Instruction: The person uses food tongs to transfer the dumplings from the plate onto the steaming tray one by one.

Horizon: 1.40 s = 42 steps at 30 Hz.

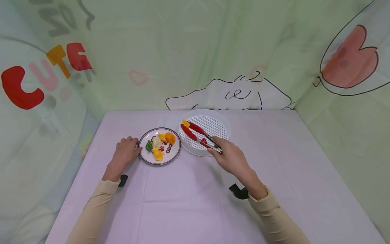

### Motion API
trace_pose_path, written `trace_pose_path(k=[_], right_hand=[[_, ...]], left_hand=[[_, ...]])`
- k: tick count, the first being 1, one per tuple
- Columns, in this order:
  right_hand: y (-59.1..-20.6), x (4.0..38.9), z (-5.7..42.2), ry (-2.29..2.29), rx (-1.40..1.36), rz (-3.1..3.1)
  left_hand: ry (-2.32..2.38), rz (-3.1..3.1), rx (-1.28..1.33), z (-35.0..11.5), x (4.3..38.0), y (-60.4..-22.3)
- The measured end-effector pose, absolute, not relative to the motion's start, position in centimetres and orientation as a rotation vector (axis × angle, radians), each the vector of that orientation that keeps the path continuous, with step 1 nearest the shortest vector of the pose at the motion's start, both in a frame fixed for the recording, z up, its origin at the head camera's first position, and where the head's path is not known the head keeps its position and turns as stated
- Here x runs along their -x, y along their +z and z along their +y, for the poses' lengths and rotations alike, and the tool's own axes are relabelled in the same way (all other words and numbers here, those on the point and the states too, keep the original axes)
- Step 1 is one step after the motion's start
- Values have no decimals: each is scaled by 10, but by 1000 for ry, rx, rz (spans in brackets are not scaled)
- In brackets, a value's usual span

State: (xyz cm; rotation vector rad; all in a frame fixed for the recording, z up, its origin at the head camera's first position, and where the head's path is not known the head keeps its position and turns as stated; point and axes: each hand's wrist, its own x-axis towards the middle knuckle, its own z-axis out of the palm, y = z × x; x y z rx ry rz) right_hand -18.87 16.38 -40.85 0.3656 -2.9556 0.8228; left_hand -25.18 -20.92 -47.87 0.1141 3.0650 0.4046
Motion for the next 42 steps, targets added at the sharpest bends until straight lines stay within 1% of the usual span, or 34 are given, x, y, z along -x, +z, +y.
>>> trace_pose_path(k=[9,23,42], right_hand=[[-416,203,184,741,-262,-3011],[-404,233,204,498,-309,-3197],[-409,239,205,495,-271,-3256]], left_hand=[[414,3075,-109,-210,253,-483],[420,3077,-104,-212,255,-486],[426,3090,-107,-212,255,-488]])
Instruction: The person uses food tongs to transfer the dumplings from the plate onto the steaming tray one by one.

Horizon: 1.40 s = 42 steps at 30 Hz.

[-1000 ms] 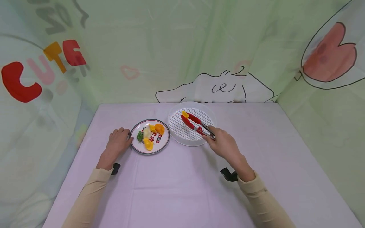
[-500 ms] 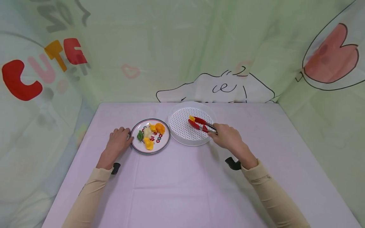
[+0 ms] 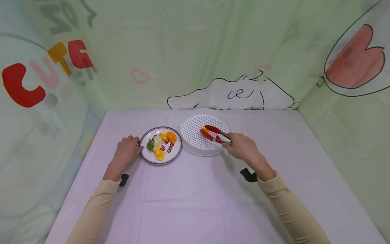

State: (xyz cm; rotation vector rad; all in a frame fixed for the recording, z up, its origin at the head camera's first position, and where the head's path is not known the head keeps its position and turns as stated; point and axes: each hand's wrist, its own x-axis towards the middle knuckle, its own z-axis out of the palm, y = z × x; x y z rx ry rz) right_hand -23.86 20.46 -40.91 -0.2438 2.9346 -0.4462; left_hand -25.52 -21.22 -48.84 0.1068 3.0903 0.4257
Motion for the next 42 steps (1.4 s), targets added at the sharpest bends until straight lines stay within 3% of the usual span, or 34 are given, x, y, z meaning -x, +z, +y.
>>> trace_pose_path(k=[26,42], right_hand=[[-390,204,173,-710,316,2936],[-420,182,123,-920,438,2795]], left_hand=[[412,3092,-109,-214,256,-490],[423,3083,-84,-211,254,-485]])
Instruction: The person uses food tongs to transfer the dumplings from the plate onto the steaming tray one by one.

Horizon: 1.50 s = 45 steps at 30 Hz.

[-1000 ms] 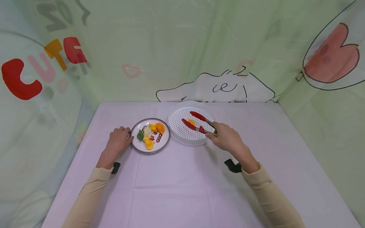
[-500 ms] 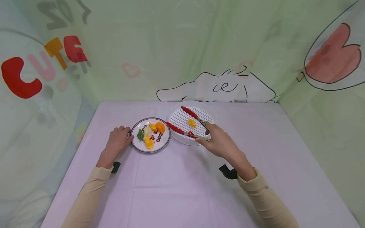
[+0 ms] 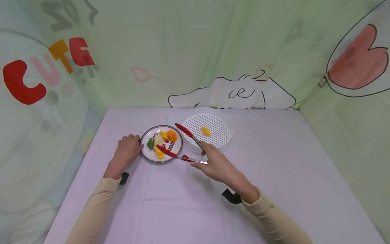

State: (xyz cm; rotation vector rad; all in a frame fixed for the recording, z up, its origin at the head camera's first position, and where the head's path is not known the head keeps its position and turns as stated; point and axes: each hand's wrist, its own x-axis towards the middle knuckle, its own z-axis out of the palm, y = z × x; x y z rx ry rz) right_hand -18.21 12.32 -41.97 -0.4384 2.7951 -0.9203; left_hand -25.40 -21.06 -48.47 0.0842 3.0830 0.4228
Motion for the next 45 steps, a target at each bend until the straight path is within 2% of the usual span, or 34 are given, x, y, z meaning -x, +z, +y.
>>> trace_pose_path(k=[15,45], right_hand=[[-446,176,101,-894,447,2703],[-457,186,89,-735,537,2755]], left_hand=[[450,3076,-83,-212,257,-488],[434,3050,-83,-213,261,-488]])
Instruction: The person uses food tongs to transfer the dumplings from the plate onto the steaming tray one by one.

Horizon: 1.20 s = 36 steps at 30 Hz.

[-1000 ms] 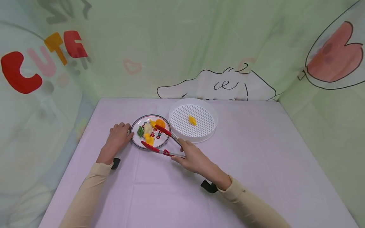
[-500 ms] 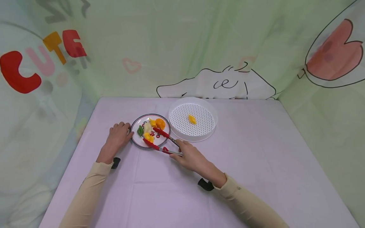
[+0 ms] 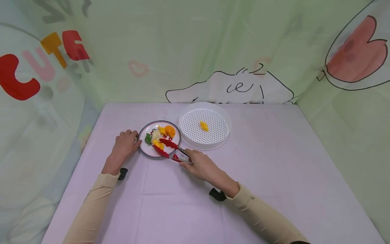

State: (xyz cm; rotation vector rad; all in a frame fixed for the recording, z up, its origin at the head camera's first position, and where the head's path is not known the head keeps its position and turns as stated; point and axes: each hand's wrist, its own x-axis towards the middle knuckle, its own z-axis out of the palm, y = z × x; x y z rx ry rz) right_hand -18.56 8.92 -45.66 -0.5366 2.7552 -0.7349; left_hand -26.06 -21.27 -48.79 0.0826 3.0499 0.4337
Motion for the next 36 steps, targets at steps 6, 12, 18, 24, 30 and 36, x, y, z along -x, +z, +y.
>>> trace_pose_path(k=[6,12,18,24,30,36], right_hand=[[-457,186,90,-728,558,2776],[-456,186,92,-745,569,2779],[-452,187,96,-784,558,2782],[-444,185,100,-801,574,2795],[-432,183,104,-856,586,2804],[-423,182,111,-893,558,2819]], left_hand=[[432,3042,-82,-212,258,-483],[435,3046,-87,-211,257,-483],[441,3055,-90,-212,258,-485],[449,3053,-75,-213,259,-488],[458,3052,-74,-213,258,-488],[459,3062,-104,-213,258,-488]])
